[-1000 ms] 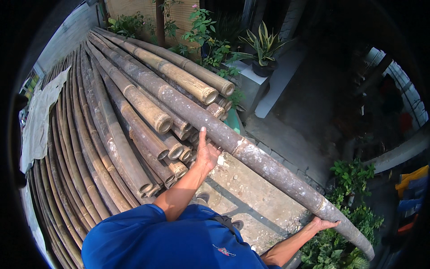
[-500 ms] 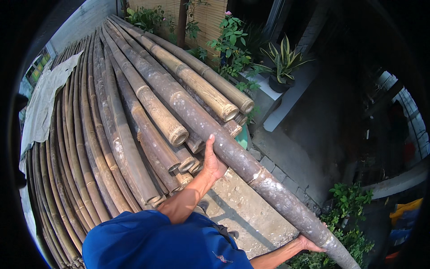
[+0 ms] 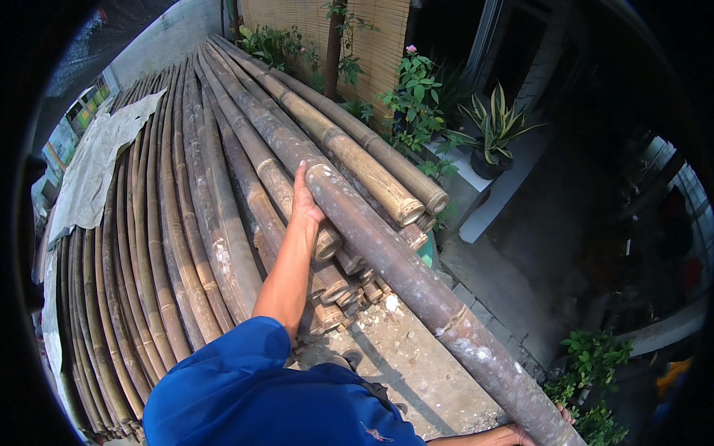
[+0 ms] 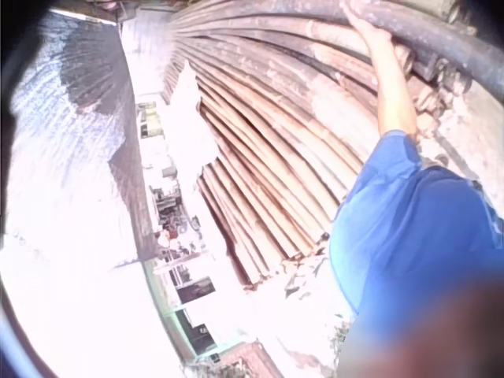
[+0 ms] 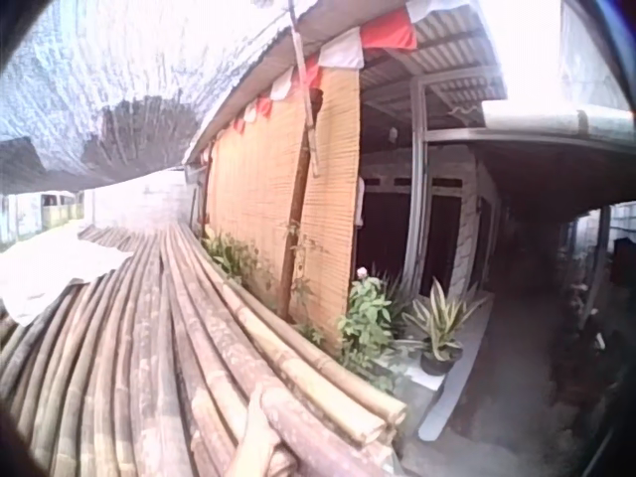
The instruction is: The person moves a large sack and a tarp aside, then picks up bamboo poles one at a time from a pile and places them onto a growing stack. The person handles the poles by hand, lifting and positioning them repeatedly.
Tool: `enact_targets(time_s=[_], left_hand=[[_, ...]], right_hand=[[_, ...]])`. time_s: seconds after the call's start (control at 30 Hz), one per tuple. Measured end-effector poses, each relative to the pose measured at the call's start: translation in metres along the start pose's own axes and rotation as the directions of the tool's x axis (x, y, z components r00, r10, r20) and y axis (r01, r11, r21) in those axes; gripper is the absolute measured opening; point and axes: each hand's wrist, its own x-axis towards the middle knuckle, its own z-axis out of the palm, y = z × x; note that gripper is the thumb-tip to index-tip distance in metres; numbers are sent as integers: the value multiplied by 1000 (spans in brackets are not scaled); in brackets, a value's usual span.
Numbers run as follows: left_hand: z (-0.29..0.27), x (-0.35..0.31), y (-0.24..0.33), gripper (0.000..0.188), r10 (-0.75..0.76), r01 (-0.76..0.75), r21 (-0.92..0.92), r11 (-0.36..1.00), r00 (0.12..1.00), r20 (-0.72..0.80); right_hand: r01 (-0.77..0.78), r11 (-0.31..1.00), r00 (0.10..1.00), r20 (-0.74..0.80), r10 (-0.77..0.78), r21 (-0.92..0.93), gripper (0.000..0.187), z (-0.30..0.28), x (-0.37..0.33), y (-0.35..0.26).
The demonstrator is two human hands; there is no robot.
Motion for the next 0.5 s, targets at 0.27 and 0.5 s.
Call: enact_targets(time_s=[0.27,0.5], left_hand=[[-7,11,-27,72,22,-19,-46,999,998,61],[-10,19,-26,85,72,-57,-131,990,992,106]], right_hand=[[-60,995,986,-161,47,-79,105,7,-7,-23],[-116,974,941,-334,47,-192,97,40,-18,-49]])
